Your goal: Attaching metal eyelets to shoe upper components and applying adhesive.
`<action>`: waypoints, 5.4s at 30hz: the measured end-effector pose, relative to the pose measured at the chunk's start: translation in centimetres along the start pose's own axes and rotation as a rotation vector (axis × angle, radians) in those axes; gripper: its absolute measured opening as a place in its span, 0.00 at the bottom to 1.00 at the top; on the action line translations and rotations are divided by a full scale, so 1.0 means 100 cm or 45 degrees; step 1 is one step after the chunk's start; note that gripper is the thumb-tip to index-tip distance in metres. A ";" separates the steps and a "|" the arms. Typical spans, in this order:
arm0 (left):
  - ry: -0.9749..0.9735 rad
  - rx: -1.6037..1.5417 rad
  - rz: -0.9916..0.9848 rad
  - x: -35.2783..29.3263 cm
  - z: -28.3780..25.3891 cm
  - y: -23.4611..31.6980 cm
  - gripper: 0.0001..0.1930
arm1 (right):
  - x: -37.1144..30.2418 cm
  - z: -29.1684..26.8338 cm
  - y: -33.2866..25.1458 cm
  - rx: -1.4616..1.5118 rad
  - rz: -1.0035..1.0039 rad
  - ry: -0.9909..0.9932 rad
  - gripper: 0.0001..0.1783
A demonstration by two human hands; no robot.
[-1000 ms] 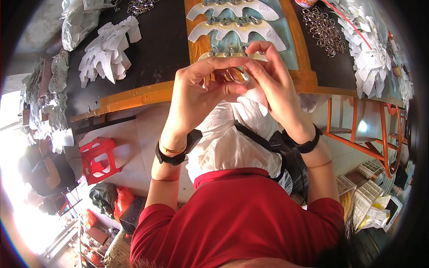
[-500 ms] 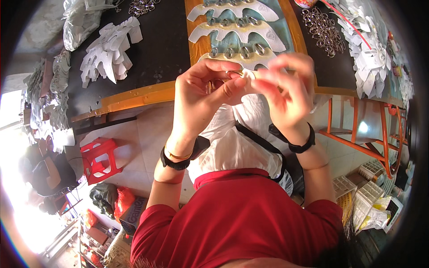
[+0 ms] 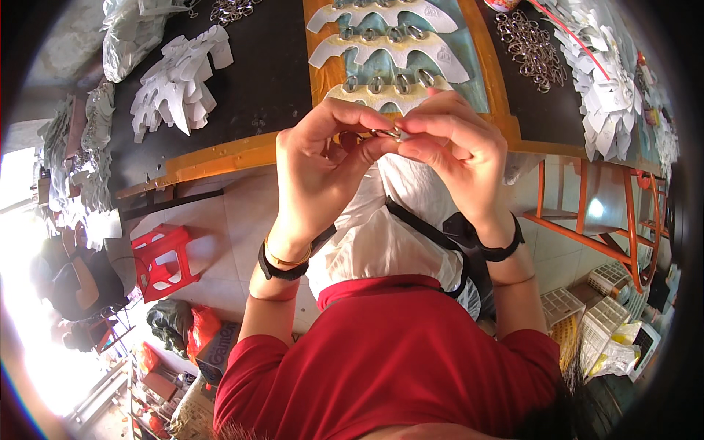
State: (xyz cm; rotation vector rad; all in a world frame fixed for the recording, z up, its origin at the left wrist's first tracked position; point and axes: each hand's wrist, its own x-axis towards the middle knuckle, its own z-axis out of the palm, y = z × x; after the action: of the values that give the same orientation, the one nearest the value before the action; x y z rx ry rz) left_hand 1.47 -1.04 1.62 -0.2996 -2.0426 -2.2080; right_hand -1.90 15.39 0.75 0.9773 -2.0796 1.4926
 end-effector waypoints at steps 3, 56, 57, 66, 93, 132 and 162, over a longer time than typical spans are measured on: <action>0.091 0.185 0.018 -0.001 0.000 -0.004 0.07 | -0.003 0.002 -0.004 0.384 0.384 -0.023 0.10; -0.100 0.013 -0.204 0.003 -0.002 -0.021 0.12 | 0.007 0.005 0.003 0.982 0.987 -0.032 0.08; -0.118 -0.047 -0.240 0.003 -0.002 -0.022 0.12 | 0.007 0.005 0.003 0.957 0.974 -0.030 0.07; -0.201 -0.457 -0.442 0.006 -0.003 -0.015 0.12 | 0.006 0.009 0.003 0.962 0.939 0.040 0.07; -0.149 -0.591 -0.468 0.002 -0.005 -0.024 0.11 | 0.002 0.015 -0.001 0.751 0.772 0.052 0.07; 0.190 0.271 0.238 0.007 -0.027 0.000 0.19 | 0.000 -0.001 -0.005 0.563 0.820 0.122 0.09; 0.166 -0.474 -0.205 0.000 0.000 -0.013 0.17 | -0.011 0.001 -0.001 0.621 0.833 0.057 0.10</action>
State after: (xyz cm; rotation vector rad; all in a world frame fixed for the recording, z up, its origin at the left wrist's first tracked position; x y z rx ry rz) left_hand 1.22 -0.98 0.39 -0.0201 -1.6342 -2.6238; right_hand -1.10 15.61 0.05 0.3891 -2.1564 2.3982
